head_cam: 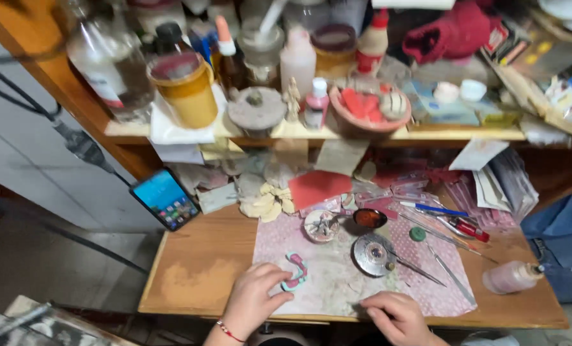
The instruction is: The person retrieves a red wax-like material from a plastic bag, rolls it into small pieces, and attaches them to a light-blue denture base. They then apply liquid from a squeeze bottle onto the denture and inspect the assembly.
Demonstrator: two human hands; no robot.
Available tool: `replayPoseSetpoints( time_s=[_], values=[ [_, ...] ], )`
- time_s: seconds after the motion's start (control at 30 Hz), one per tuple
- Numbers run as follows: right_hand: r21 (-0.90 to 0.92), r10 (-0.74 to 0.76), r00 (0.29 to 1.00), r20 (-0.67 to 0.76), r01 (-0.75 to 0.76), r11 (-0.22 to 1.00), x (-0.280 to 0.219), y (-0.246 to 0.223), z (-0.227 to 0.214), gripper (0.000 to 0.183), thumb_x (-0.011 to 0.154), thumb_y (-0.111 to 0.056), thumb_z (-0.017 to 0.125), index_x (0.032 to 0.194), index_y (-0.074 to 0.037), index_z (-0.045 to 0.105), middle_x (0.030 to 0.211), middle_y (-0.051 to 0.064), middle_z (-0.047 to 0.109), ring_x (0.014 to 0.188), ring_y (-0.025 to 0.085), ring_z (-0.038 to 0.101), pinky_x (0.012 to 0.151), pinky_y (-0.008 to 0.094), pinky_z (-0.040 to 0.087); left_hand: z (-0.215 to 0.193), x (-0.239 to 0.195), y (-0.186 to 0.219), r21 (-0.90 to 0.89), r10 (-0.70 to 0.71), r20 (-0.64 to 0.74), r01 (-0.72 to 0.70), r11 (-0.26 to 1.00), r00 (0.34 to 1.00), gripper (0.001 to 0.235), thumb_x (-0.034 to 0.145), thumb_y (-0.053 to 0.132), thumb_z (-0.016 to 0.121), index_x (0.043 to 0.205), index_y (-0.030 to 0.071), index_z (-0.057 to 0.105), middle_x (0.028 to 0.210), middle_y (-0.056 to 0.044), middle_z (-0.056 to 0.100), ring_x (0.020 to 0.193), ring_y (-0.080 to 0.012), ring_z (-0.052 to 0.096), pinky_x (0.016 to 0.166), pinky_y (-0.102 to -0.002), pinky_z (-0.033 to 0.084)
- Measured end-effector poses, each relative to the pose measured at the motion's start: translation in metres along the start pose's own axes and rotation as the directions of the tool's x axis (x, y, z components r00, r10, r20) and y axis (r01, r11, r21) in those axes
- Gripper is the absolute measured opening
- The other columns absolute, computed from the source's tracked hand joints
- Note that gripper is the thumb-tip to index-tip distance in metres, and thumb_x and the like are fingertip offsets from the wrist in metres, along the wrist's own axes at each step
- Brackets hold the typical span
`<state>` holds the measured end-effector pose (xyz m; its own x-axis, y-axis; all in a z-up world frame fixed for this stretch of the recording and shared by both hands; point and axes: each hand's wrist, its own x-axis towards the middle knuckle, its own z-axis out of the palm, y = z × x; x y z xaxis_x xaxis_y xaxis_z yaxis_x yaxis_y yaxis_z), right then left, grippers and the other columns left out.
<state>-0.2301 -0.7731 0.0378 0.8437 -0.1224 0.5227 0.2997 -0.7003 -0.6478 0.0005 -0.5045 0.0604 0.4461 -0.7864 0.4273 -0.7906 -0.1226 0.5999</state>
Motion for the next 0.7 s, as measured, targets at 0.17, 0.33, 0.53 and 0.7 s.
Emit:
replayPoseSetpoints(
  time_s=[0.17, 0.33, 0.53, 0.7],
  values=[
    [-0.088, -0.101, 0.980, -0.174, 0.087, 0.992, -0.037, 0.023, -0.029, 0.017, 0.092, -0.022, 0.064, 0.093, -0.011, 0.077, 0.086, 0.002, 0.082, 0.072, 0.018, 0.078, 0.070, 0.030, 0.062, 0.000, 0.004, 0.023, -0.015, 0.074, -0.153, -0.077, 0.997, 0.986, 0.043, 0.072, 0.038, 0.092, 0.102, 0.011, 0.076, 0.097, -0.006, 0.073, 0.086, -0.0247, 0.069, 0.078, -0.037, 0.054],
    [0.103, 0.187, 0.870, -0.457, -0.157, 0.982, -0.056, 0.044, -0.037, 0.021, 0.101, -0.016, 0.059, 0.095, -0.002, 0.074, 0.081, 0.008, 0.073, 0.074, 0.016, 0.070, 0.074, 0.026, 0.055, -0.049, 0.085, 0.119, 0.358, 0.461, -0.254, -0.360, 0.862, 0.850, 0.006, 0.095, 0.012, 0.070, 0.096, 0.006, 0.069, 0.083, -0.009, 0.067, 0.075, -0.0289, 0.061, 0.069, -0.041, 0.046],
    [0.463, 0.231, 0.831, -0.506, 0.036, 0.886, -0.035, 0.040, -0.030, 0.017, 0.098, -0.009, 0.063, 0.095, 0.004, 0.074, 0.056, 0.010, 0.065, 0.040, 0.007, 0.052, 0.035, 0.023, 0.045, -0.083, 0.181, 0.192, 0.674, 0.559, -0.214, -0.293, 0.678, 0.801, 0.021, 0.106, 0.016, 0.060, 0.087, 0.009, 0.066, 0.077, -0.010, 0.066, 0.070, -0.0302, 0.061, 0.063, -0.045, 0.046],
    [0.344, 0.173, 0.858, -0.483, 0.005, 0.939, -0.035, 0.017, -0.040, 0.014, 0.093, -0.006, 0.066, 0.089, -0.001, 0.079, 0.057, 0.009, 0.068, 0.055, 0.007, 0.054, 0.048, 0.028, 0.050, -0.063, 0.188, 0.216, 0.653, 0.555, -0.170, -0.329, 0.683, 0.814, 0.018, 0.106, 0.015, 0.058, 0.091, 0.008, 0.066, 0.078, -0.010, 0.065, 0.070, -0.0290, 0.061, 0.062, -0.044, 0.046]
  ],
)
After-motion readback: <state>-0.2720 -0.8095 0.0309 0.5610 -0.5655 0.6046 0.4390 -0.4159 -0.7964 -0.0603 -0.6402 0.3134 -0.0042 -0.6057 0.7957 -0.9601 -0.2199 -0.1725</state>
